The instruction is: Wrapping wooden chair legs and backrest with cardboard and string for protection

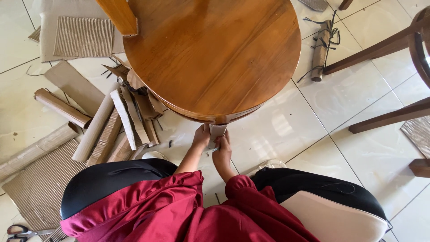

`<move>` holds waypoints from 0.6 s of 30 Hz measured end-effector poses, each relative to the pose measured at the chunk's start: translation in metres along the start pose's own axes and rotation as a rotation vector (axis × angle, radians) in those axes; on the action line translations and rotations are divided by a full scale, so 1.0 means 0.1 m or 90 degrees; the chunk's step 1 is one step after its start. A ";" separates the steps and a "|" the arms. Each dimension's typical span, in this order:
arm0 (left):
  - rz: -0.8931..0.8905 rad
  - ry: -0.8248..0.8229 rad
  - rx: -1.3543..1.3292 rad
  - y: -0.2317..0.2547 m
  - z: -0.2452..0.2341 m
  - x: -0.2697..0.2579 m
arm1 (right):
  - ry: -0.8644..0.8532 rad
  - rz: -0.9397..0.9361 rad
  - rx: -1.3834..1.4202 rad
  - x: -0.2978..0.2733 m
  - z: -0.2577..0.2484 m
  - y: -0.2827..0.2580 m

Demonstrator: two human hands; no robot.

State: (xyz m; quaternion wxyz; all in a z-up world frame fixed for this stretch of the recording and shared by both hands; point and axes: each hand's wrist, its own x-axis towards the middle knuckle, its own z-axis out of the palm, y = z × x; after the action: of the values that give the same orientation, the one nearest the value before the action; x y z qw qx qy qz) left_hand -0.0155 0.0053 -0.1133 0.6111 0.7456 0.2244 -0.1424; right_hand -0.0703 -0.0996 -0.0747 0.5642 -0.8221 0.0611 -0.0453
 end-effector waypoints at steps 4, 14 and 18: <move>-0.023 -0.034 0.000 -0.14 0.01 0.17 | -0.059 -0.034 0.084 0.13 -0.02 0.26; 0.001 -0.031 -0.097 0.84 -0.09 -0.61 | -0.287 0.030 0.240 0.54 -0.13 0.82; 0.322 0.116 0.271 -0.83 0.13 0.39 | -0.329 0.016 0.234 0.59 -0.09 1.11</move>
State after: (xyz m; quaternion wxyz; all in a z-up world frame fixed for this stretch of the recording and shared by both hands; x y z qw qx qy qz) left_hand -0.0234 0.0118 -0.2052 0.4350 0.8982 0.0511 0.0372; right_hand -0.0182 -0.1560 -0.1751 0.7006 -0.6900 -0.0831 0.1618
